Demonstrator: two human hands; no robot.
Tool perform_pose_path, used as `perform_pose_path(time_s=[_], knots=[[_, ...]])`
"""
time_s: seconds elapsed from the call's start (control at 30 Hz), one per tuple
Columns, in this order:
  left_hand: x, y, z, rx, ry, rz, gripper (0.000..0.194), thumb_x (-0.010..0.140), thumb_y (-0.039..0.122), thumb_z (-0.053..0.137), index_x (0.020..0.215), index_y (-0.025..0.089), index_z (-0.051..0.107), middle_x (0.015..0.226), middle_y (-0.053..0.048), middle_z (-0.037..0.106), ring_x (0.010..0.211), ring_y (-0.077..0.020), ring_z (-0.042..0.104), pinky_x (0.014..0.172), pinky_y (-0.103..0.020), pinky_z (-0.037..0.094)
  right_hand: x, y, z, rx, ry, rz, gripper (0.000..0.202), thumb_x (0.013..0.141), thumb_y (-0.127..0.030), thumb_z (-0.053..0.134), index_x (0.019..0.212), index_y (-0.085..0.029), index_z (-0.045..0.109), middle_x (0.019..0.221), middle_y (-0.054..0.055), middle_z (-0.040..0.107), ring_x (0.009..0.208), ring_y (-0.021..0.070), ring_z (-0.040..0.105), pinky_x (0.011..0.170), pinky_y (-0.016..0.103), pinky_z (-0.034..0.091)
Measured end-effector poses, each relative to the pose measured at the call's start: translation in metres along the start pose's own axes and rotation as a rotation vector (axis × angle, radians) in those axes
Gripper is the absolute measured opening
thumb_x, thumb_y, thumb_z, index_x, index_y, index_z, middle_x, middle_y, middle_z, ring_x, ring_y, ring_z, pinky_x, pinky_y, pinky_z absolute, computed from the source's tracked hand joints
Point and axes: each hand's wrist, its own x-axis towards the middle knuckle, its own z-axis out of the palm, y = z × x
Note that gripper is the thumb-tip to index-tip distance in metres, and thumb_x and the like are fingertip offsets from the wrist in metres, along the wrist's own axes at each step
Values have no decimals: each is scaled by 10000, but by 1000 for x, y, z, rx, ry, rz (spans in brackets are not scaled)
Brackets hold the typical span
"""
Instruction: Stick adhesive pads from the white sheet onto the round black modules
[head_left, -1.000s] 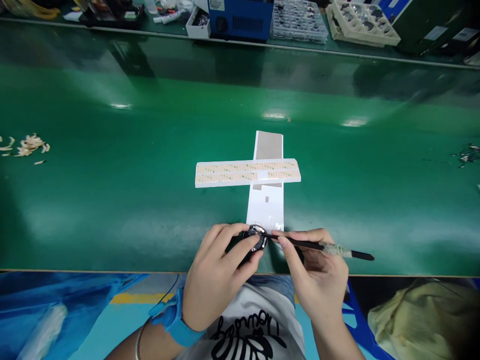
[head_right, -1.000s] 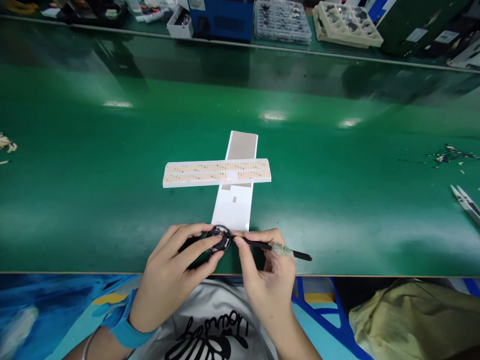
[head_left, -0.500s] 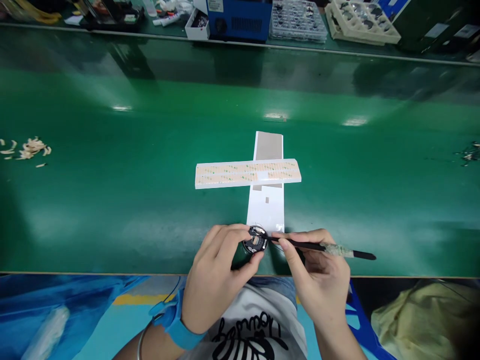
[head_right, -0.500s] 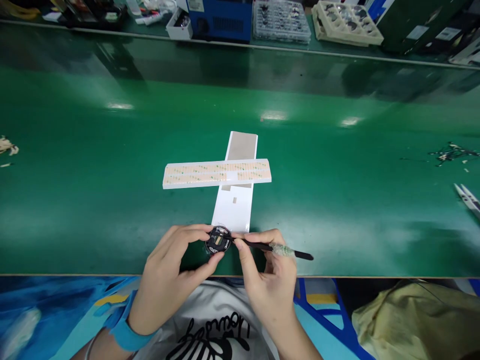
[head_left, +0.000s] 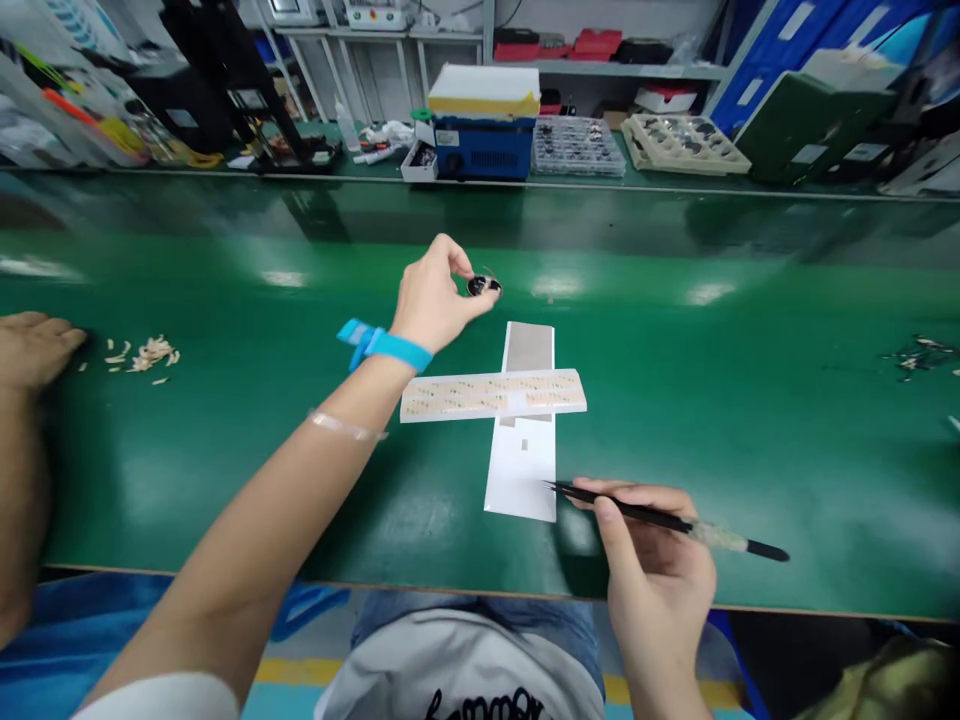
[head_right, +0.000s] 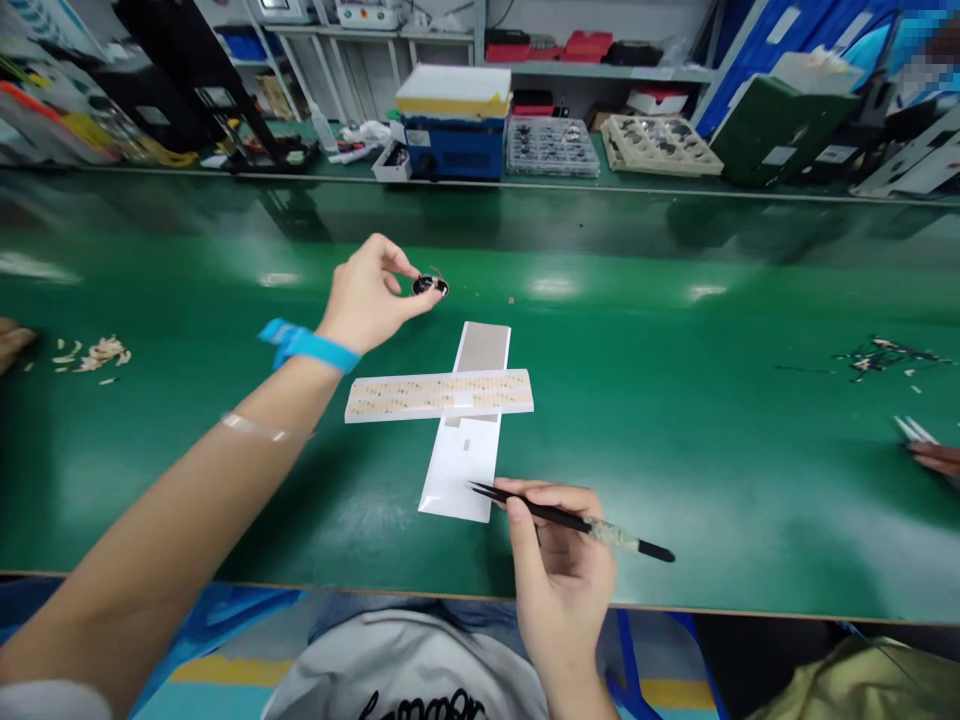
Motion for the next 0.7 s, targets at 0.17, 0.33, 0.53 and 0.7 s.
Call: perform_pose_path(time_s=[0.17,0.33,0.53,0.7], knots=[[57,-33,60,32,-35,-93,269,757,210,725,854,184,476,858,-38,606,793,-163,558,720,-285,412,5,3,1,-2,32,-46,100,824,-203,699,854,-235,609,847,32,728,811,194,750,739,321,636],[28,-10,32,47,-98,34,194,815,271,677,847,185,506,918,-59,577,870,-210,521,800,-333,390,6,6,-1,47,30,-36,82,831,-228,701,858,-229,624,846,30,710,807,188,742,723,304,632],[-115,39,-42,-36,-495,302,286,969,304,441,718,194,524,708,0,530,747,-174,479,700,-293,322,10,11,-5,84,-166,57,121,916,-298,608,857,-194,623,806,17,676,628,115,688,614,232,586],[-186,33,-29,-447,-590,-51,423,957,308,427,584,190,269,551,55,268,542,-103,294,537,-262,211,20,3,1,123,-327,199,212,901,-380,623,829,-186,576,679,-18,641,484,81,625,474,176,506]])
